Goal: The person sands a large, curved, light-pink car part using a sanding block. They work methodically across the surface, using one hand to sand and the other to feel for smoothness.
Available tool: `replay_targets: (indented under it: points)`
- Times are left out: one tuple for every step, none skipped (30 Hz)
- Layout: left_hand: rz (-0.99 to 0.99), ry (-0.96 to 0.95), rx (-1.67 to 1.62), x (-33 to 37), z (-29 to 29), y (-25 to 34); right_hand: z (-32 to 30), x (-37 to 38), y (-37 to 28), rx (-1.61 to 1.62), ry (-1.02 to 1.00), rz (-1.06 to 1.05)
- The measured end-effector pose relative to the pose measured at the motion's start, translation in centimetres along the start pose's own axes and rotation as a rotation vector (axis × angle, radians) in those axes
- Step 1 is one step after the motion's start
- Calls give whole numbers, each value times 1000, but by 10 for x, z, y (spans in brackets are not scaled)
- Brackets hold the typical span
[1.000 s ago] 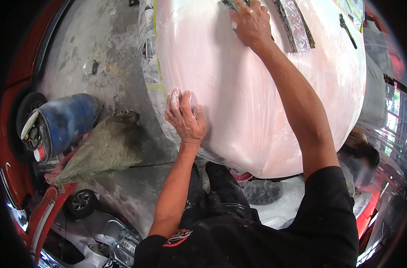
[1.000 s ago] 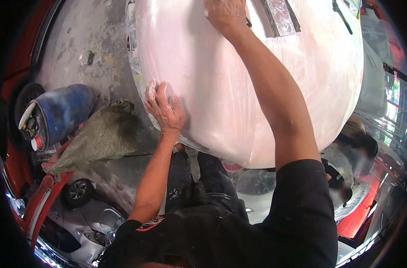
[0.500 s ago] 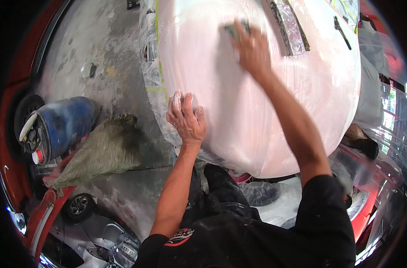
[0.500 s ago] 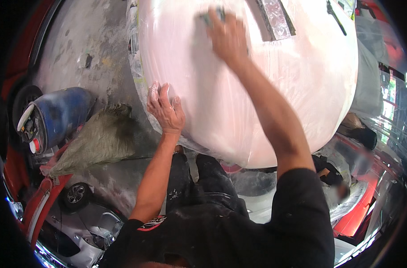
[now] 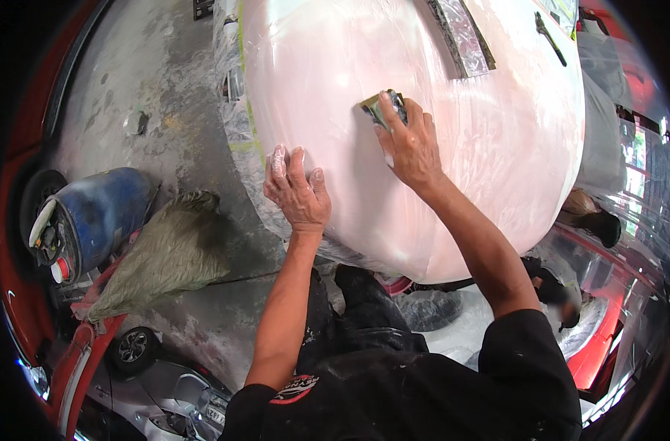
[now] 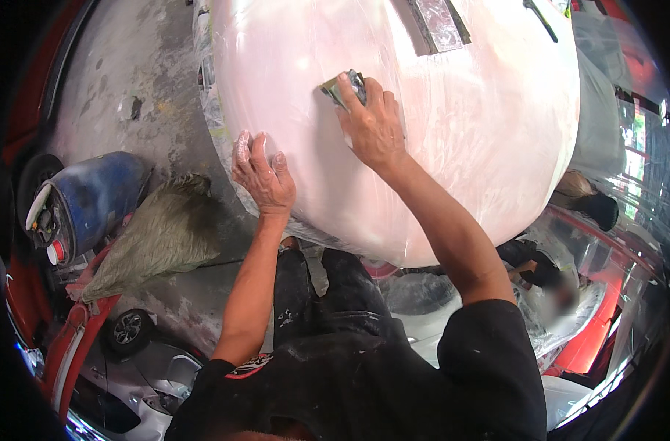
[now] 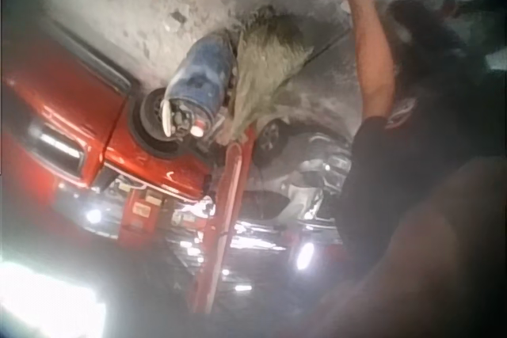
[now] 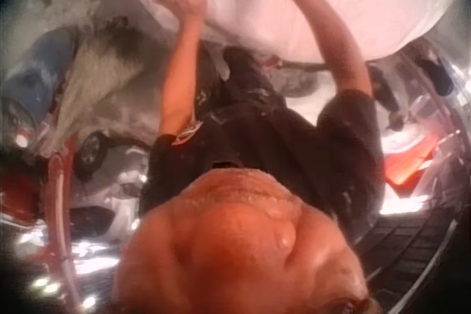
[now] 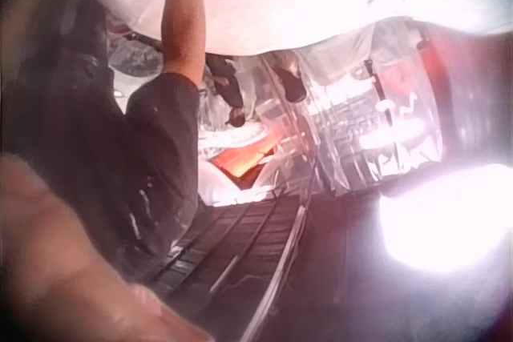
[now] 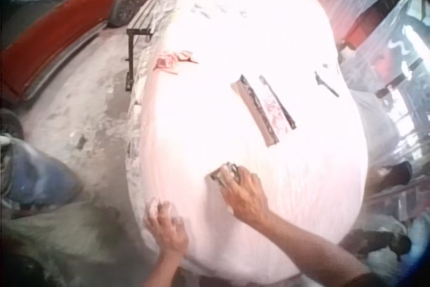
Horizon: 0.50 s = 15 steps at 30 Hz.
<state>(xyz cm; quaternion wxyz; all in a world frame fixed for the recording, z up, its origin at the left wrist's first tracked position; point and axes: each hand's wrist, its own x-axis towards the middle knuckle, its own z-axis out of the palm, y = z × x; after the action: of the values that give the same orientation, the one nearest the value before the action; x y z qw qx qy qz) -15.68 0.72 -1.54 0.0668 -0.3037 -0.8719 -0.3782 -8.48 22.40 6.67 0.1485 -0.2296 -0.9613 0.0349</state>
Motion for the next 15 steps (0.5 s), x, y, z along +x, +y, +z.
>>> replay_targets:
  points:
    - [1, 7, -2, 0, 0, -1, -1, 2, 4, -23, -36, 10]
    - [5, 9, -13, -1, 2, 0, -4, 6, 9, -53, -74, 25]
    - [7, 11, -21, -1, 4, 1, 0, 36, 21, -61, -19, 26]
    - [15, 14, -33, -1, 4, 3, -2, 72, 27, -197, -40, -16]
    - [22, 19, -51, -1, 5, 8, -6, 106, 34, -342, -56, -58]
    - [28, 26, -59, -2, 6, 11, -7, 141, 41, -475, -64, -102]
    - [28, 27, -59, -3, 8, 12, -8, 129, 40, -371, -88, -9]
    - [30, 31, -47, 0, 6, 8, -5, 112, 32, -256, -109, 82]
    - [33, 35, -37, 1, 3, 5, -1, 88, 24, -143, -129, 173]
    - [32, 33, -33, 3, 5, 4, 11, 41, 25, -116, -20, 66]
    - [24, 29, -6, 2, 1, -2, -2, 5, -2, -85, -40, 55]
    - [18, 18, 0, 1, 1, -1, -10, -30, -10, -48, -59, 20]
    - [18, 21, -5, 0, 1, -1, -16, -43, -13, -18, -90, 18]
    - [19, 25, -8, 0, 2, 0, -16, -35, -4, -41, -108, 14]
    - [20, 29, -9, 0, 2, -1, -11, -15, 8, -62, -125, 9]
